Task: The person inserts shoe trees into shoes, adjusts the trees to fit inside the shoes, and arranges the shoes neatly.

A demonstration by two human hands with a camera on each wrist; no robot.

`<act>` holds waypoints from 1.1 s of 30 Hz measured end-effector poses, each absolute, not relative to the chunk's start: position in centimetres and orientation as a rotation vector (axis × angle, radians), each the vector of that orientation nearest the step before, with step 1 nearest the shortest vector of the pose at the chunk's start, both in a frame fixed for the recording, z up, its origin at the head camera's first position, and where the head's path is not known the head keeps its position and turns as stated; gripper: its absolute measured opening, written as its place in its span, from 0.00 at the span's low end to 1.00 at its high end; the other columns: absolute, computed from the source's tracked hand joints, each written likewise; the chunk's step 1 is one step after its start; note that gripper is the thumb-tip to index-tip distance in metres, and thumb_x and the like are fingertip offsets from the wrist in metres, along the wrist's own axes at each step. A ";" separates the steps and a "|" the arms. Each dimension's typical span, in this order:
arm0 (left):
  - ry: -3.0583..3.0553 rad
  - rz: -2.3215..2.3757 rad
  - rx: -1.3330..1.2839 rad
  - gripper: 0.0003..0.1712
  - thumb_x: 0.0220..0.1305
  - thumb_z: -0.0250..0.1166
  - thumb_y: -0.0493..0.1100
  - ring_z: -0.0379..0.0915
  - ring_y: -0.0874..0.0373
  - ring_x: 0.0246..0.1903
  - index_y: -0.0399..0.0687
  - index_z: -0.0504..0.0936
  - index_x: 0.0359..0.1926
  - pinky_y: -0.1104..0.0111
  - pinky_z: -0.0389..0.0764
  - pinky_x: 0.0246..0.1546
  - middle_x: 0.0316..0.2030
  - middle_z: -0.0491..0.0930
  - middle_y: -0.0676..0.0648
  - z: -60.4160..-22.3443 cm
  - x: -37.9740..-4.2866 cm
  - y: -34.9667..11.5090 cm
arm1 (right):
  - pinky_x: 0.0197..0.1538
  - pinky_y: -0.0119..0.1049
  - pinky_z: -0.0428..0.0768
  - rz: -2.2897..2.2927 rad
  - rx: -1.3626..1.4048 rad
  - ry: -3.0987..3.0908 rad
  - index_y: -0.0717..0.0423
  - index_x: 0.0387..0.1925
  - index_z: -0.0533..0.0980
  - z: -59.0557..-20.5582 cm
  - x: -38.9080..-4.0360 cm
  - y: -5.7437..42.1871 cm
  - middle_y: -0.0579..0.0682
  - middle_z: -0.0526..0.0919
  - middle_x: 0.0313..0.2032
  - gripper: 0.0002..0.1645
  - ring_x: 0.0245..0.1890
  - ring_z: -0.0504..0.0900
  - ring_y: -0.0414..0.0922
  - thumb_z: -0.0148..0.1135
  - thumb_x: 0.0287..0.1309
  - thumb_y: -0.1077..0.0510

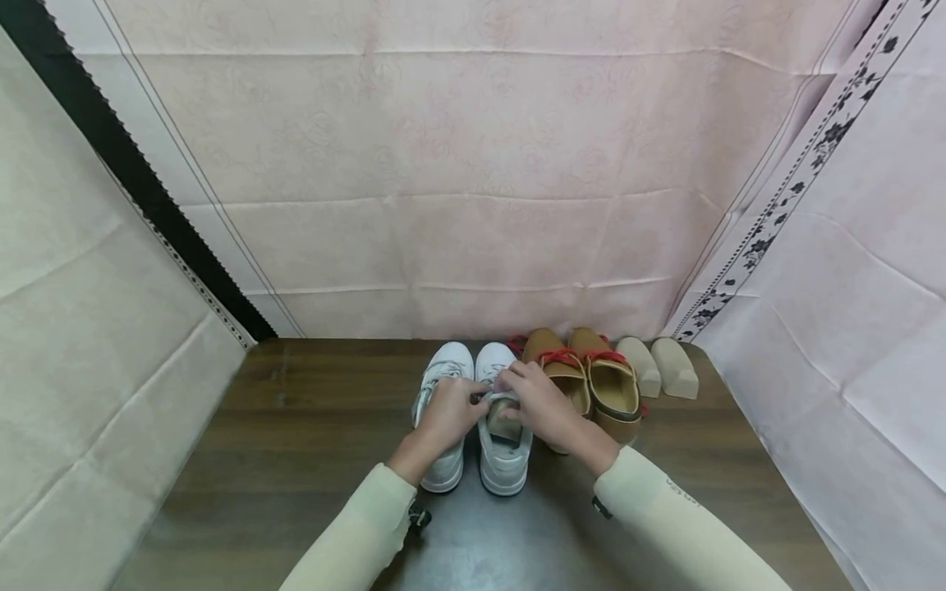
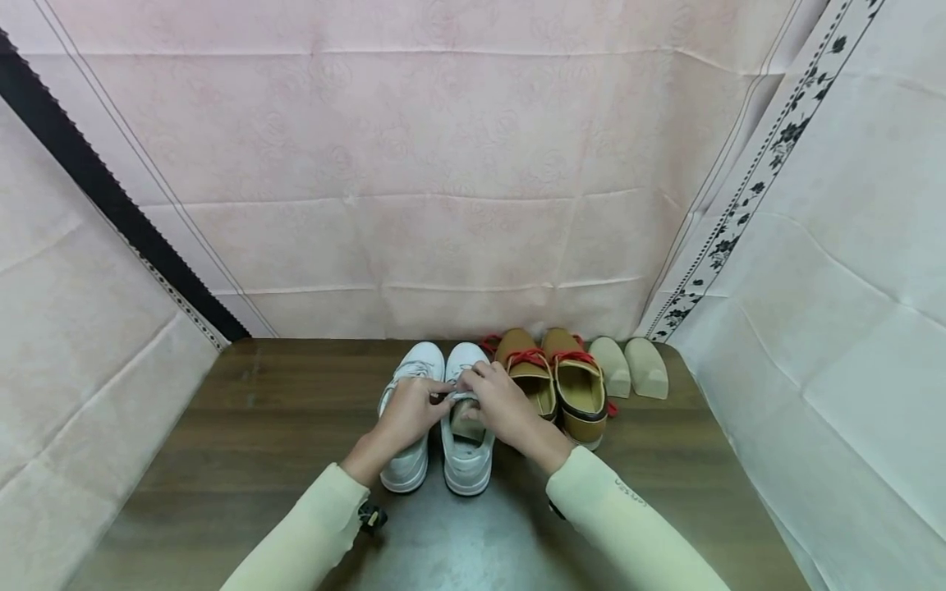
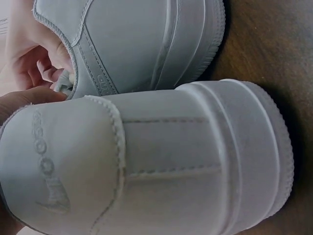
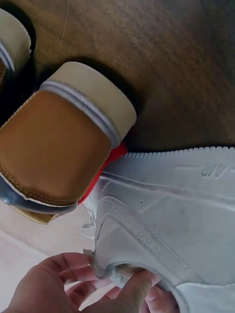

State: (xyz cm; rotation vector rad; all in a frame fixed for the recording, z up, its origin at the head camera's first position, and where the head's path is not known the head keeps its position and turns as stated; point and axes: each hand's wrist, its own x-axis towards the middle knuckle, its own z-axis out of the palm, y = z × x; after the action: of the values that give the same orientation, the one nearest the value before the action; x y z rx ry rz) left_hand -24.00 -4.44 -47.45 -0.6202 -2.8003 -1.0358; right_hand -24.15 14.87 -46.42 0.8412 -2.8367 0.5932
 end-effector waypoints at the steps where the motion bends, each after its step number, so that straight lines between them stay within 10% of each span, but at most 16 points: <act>1: -2.798 -1.037 -0.621 0.12 0.65 0.71 0.39 0.67 0.66 0.18 0.47 0.91 0.49 0.75 0.69 0.16 0.29 0.87 0.52 -47.5 -24.0 -4.5 | 0.53 0.43 0.79 0.602 0.831 -2.837 0.48 0.46 0.81 -46.5 -24.1 14.9 0.45 0.80 0.46 0.24 0.46 0.73 0.46 0.83 0.48 0.56; 33: -2.783 -0.983 -0.629 0.11 0.65 0.72 0.40 0.65 0.67 0.18 0.47 0.91 0.48 0.76 0.67 0.16 0.30 0.89 0.50 -47.4 -24.1 -4.2 | 0.50 0.43 0.80 0.496 0.822 -2.787 0.49 0.45 0.80 -47.0 -24.3 15.0 0.48 0.79 0.44 0.21 0.43 0.74 0.48 0.81 0.51 0.57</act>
State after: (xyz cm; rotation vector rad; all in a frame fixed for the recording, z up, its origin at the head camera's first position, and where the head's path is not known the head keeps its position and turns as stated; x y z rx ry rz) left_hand -24.06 -4.23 -47.42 -0.6293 -2.7831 -0.9828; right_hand -24.29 15.02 -47.02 0.8224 -2.7869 0.4957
